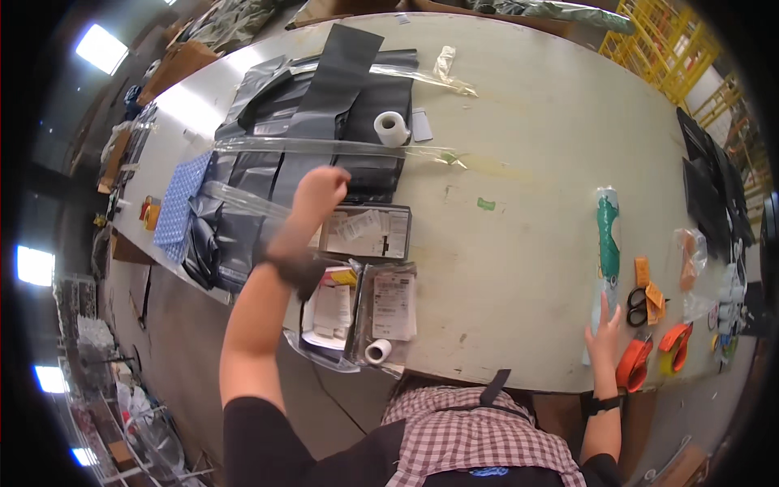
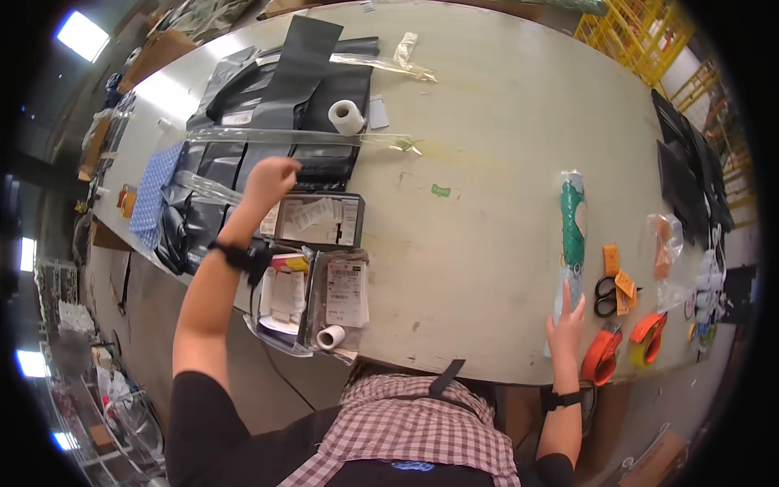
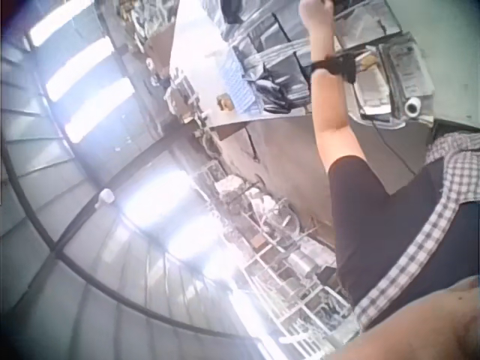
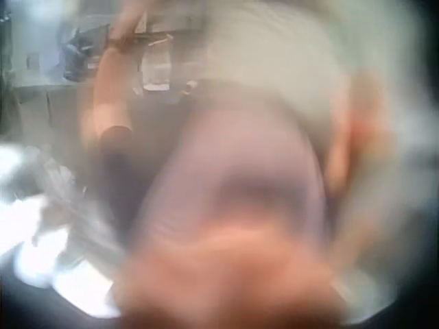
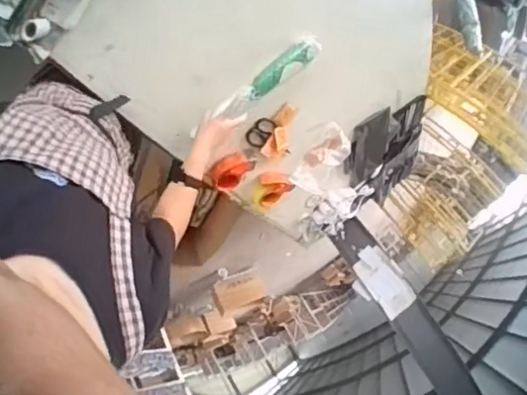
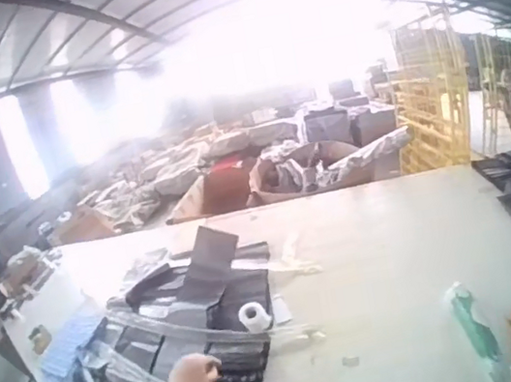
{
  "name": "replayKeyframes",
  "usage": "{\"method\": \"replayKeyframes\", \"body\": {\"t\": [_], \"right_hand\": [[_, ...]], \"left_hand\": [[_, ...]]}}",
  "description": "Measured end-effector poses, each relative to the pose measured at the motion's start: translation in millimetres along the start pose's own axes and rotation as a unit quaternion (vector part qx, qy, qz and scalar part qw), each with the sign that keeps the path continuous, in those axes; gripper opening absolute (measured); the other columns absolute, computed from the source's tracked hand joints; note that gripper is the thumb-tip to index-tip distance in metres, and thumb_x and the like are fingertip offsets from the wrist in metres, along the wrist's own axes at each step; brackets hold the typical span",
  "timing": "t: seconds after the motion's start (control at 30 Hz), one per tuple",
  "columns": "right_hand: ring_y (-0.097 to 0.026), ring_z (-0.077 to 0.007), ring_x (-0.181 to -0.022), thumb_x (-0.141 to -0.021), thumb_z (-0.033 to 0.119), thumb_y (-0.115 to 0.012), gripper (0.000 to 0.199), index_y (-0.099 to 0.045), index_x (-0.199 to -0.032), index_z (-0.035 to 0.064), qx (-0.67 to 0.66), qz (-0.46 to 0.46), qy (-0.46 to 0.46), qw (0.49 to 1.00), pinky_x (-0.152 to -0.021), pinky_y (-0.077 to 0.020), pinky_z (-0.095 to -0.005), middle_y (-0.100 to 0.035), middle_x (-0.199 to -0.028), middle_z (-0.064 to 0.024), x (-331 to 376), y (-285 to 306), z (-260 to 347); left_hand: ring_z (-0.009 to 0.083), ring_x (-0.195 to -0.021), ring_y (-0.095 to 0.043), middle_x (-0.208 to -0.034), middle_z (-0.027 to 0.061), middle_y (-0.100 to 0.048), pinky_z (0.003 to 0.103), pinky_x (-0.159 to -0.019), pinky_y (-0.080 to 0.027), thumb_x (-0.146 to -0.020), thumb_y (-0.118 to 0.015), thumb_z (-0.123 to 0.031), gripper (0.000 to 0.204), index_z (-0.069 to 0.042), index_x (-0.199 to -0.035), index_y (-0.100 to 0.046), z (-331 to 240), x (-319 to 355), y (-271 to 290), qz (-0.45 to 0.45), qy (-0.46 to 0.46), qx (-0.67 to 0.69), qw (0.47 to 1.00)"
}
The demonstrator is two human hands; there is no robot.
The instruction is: The person takes long rolled items from a box, slides them into black plastic sleeves, applies labels, and secures them with tape.
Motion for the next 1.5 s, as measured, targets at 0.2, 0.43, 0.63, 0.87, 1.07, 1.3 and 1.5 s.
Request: {"method": "replayKeyframes", "body": {"t": [0.2, 0.43, 0.63, 0.87, 1.07, 1.3, 1.5], "right_hand": [[-0.041, -0.045, -0.113, -0.067, 0.004, -0.062, 0.087, -0.022, -0.14, 0.0276, -0.14, 0.051, -0.122, 0.981, -0.091, -0.0397, -0.0453, -0.029, -0.132, -0.0261, 56.0, -2.5, 23.7], [-0.039, -0.0444, -0.115, -0.068, 0.007, -0.061, 0.08, -0.027, -0.138, 0.026, -0.101, -0.038, -0.07, 0.992, -0.091, -0.0393, -0.0454, -0.031, -0.131, -0.0252, 70.1, -9.0, 26.6], [-0.039, -0.0442, -0.115, -0.068, 0.009, -0.062, 0.08, -0.027, -0.137, 0.0263, -0.115, -0.03, -0.072, 0.99, -0.092, -0.0387, -0.0451, -0.029, -0.132, -0.0259, 70.1, -10.2, 27.3], [-0.037, -0.0406, -0.118, -0.069, 0.009, -0.064, 0.062, -0.044, -0.127, 0.0152, -0.034, -0.056, 0.078, 0.995, -0.097, -0.0345, -0.0422, -0.029, -0.134, -0.0239, 35.9, 21.9, 86.5], [-0.063, -0.0211, -0.074, -0.082, 0.014, -0.059, 0.031, -0.055, -0.11, 0.0012, -0.412, 0.243, 0.303, 0.824, -0.07, -0.0499, -0.0305, -0.063, -0.085, -0.0121, -95.5, -9.1, 227.5], [-0.06, -0.0179, -0.085, -0.079, 0.007, -0.055, 0.052, -0.037, -0.127, -0.0031, -0.583, 0.258, 0.078, 0.766, -0.075, -0.0481, -0.0288, -0.057, -0.105, -0.0137, -244.8, -63.1, 360.0], [-0.054, -0.0371, -0.102, -0.072, 0.0, -0.045, 0.051, -0.048, -0.123, 0.005, -0.375, 0.081, 0.161, 0.909, -0.089, -0.0422, -0.0382, -0.058, -0.107, -0.0227, -312.2, -113.2, 427.2]], "left_hand": [[0.0293, -0.081, -0.063, -0.085, 0.0153, -0.065, 0.038, -0.074, -0.051, -0.069, -0.062, -0.01, 0.011, -0.004, -0.077, -0.067, 53.4, -87.2, -96.4, 0.204, -0.093, -0.276, 0.935], [0.0289, -0.083, -0.063, -0.083, 0.0135, -0.065, 0.036, -0.073, -0.052, -0.071, -0.058, -0.001, 0.012, -0.005, -0.074, -0.068, 57.0, -101.9, -94.2, 0.209, -0.198, -0.316, 0.904], [0.0283, -0.086, -0.062, -0.089, 0.0116, -0.062, 0.036, -0.074, -0.052, -0.07, -0.062, -0.002, 0.017, -0.006, -0.086, -0.057, 52.6, -80.5, -105.7, 0.147, -0.086, -0.296, 0.94], [0.0272, -0.088, -0.054, -0.084, 0.0089, -0.059, 0.037, -0.078, -0.045, -0.066, -0.056, -0.002, 0.011, -0.008, -0.075, -0.057, 53.0, -55.5, -61.1, 0.061, -0.081, -0.282, 0.954], [0.0347, -0.08, -0.053, -0.075, 0.0154, -0.056, 0.042, -0.075, -0.04, -0.068, -0.052, -0.001, 0.008, -0.005, -0.074, -0.054, 50.5, 2.9, 6.8, 0.153, -0.128, -0.188, 0.962], [0.0404, -0.08, -0.053, -0.083, 0.0211, -0.054, 0.041, -0.068, -0.043, -0.073, -0.045, 0.008, 0.025, -0.001, -0.096, -0.048, -3.3, 170.9, 108.7, 0.061, 0.014, 0.06, 0.996], [0.0129, -0.077, -0.056, -0.089, 0.0039, -0.056, 0.023, -0.068, -0.044, -0.076, -0.056, 0.002, 0.026, 0.0, -0.1, -0.05, -57.7, 322.1, 154.6, -0.031, 0.397, 0.317, 0.861]]}}
Point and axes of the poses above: each hand's wrist, its own x-axis away from the middle knuckle, its own y-axis out of the back of the hand, z = x × y, the point moved 1 cm from there along -x, towards the middle knuckle
